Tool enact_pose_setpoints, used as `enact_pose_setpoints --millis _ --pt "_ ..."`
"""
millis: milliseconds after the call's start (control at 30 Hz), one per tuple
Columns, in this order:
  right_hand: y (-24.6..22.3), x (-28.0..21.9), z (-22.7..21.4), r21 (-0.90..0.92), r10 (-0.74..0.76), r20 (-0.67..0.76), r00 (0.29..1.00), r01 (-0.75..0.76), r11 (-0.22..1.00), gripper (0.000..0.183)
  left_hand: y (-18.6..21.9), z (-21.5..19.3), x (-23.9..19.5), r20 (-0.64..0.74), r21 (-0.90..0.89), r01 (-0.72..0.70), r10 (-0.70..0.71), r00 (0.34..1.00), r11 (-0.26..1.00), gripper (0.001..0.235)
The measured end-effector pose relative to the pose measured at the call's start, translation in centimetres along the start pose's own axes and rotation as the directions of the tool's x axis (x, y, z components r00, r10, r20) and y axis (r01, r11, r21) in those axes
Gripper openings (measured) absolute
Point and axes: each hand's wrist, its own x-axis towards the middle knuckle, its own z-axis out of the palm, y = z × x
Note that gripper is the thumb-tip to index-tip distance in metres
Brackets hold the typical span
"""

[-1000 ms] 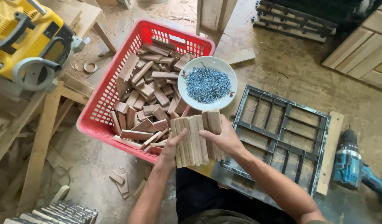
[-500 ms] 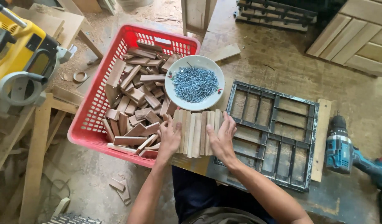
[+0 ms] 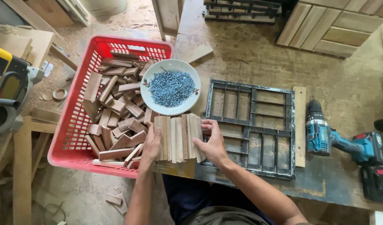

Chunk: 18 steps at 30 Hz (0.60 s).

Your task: Arranging small wooden blocks into a decorative pattern within a metal frame on a workbench.

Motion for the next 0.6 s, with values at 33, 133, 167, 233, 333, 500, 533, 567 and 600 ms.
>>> enact_pose_setpoints --millis 33,133,167,233,333,500,533,567,600 --pt "-0.6 0.0 -0.3 0.005 0.004 -0.008 1.0 -0.004 1.0 0.07 -0.5 -0.1 0.1 0.008 0.006 -0.002 0.002 1.0 1.0 0.063" --pt "-1.9 0.8 -1.3 0.017 0.075 0.047 0.996 -0.076 0.997 0.072 -1.7 -0.3 1.4 0.086 0.051 -0.06 0.055 0.995 0.997 0.07" --pt "-1.7 1.3 -1.4 0.026 0.125 0.046 0.991 -0.126 0.992 0.069 -2.4 -0.3 1.8 0.106 0.094 -0.084 0.074 0.992 0.992 0.07" --pt "-1.2 1.9 -1.6 0.038 0.179 0.051 0.982 -0.181 0.983 0.066 -2.8 -0.4 1.9 0.127 0.141 -0.104 0.086 0.988 0.985 0.071" --pt "-1.9 2.9 -2.4 0.137 0.155 -0.004 0.988 -0.153 0.979 0.058 -2.1 -0.4 1.7 0.112 0.112 -0.039 0.026 0.993 0.993 0.073" --pt "-4.9 6.6 -5.4 -0.029 -0.027 -0.194 0.981 0.021 0.999 0.071 -0.6 -0.9 1.6 0.112 -0.016 -0.053 0.055 0.992 0.998 0.075" --pt "-5.0 7.0 -5.8 -0.024 -0.019 -0.198 0.98 0.015 1.0 0.071 -0.2 -1.0 0.8 0.118 -0.009 -0.052 0.052 0.992 0.999 0.075" --pt "-5.5 7.8 -6.2 -0.031 -0.027 -0.201 0.979 0.021 0.999 0.069 0.6 -1.3 0.4 0.088 -0.023 -0.082 0.083 0.993 0.996 0.077" --pt "-6.0 8.7 -6.6 -0.038 -0.035 -0.204 0.978 0.028 0.999 0.067 1.3 -1.5 0.1 0.058 -0.036 -0.112 0.114 0.992 0.993 0.078"
